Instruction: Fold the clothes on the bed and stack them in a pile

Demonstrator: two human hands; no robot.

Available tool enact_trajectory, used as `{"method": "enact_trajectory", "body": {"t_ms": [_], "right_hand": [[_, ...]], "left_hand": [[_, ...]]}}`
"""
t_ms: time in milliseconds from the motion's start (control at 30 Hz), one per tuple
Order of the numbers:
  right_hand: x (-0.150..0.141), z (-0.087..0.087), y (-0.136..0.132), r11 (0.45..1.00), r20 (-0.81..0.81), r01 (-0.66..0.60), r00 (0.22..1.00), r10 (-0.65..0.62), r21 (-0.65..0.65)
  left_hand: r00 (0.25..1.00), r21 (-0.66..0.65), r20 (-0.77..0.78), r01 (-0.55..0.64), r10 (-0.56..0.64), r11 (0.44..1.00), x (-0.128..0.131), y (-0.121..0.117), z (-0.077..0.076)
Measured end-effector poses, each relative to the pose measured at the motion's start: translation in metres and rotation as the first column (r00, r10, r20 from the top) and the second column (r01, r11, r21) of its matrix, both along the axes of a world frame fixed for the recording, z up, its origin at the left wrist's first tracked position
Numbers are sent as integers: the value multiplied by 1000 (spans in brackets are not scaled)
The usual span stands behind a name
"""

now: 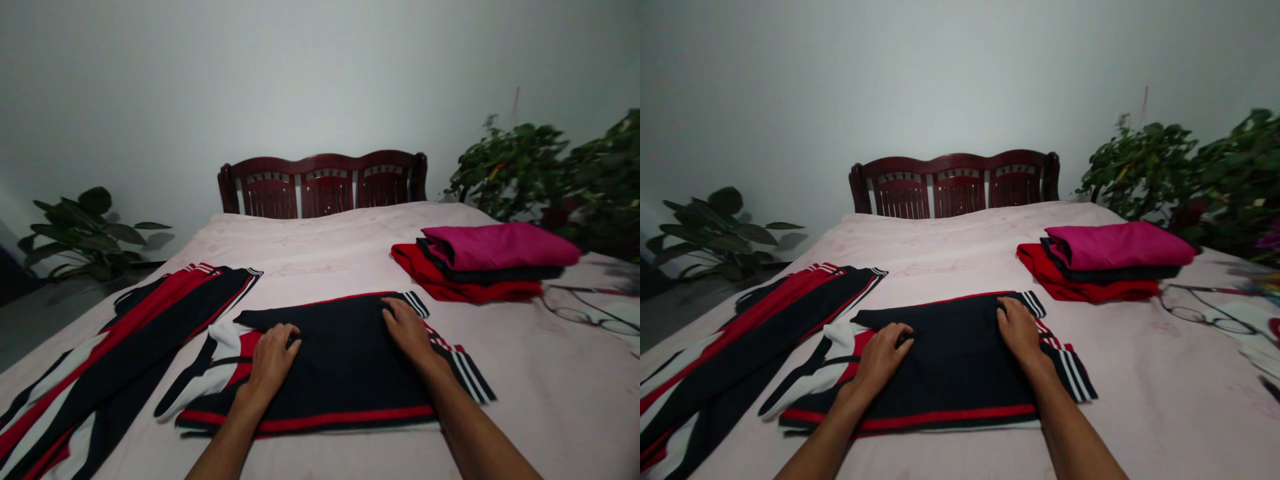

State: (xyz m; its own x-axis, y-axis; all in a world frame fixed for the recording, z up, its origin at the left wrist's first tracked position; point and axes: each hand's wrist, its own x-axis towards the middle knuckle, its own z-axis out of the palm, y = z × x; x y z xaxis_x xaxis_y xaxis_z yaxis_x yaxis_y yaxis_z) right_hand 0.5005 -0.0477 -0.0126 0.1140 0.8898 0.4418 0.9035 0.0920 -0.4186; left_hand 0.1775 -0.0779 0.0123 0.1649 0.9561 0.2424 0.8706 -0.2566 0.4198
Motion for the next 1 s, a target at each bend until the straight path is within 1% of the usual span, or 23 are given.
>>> {"method": "enact_trajectory", "body": {"t_ms": [33, 67, 133, 200, 267, 333, 367, 433, 533, 733, 900, 1000], "right_hand": [[-3, 2, -1, 1000, 48, 9, 999, -9, -2], [-8, 4, -3, 1000, 100, 13, 995, -12, -4], [-19, 8, -6, 1000, 203, -6, 979, 10, -20], [-28, 8, -8, 996, 289, -43, 955, 63, -75], [-33, 5, -9, 985, 360, -41, 928, 100, -169], [-31, 0, -7, 967, 417, 27, 905, 84, -252], [-27, -3, -6, 959, 443, 74, 894, 58, -274], [-19, -8, -3, 949, 481, 155, 877, -3, -276], [-10, -11, -1, 946, 501, 205, 864, -55, -251], [-10, -9, -4, 955, 455, 169, 890, -41, -244], [-11, -9, -7, 963, 428, 146, 903, -37, -225], [-11, -8, -7, 965, 421, 140, 906, -36, -220]], "left_hand": [[997, 52, -70, -22, 26, 998, 1, 1, -7], [993, 113, -118, -16, 30, 993, 2, 2, -13], [983, 217, -180, 64, -25, 974, 6, 1, -21], [967, 242, -237, 148, -90, 959, 10, 1, -28], [954, 194, -287, 149, -89, 970, 11, 2, -35], [947, 132, -317, 89, -44, 987, 10, 5, -41], [945, 108, -326, 57, -19, 992, 8, 6, -43], [942, 82, -336, 1, 26, 997, 5, 8, -45], [936, 82, -336, -82, 105, 993, 1, 10, -43], [908, 138, -306, -255, 287, 957, -7, 12, -35], [870, 84, -258, -412, 419, 907, -15, 16, -35], [866, 57, -240, -439, 439, 897, -19, 18, -35]]}}
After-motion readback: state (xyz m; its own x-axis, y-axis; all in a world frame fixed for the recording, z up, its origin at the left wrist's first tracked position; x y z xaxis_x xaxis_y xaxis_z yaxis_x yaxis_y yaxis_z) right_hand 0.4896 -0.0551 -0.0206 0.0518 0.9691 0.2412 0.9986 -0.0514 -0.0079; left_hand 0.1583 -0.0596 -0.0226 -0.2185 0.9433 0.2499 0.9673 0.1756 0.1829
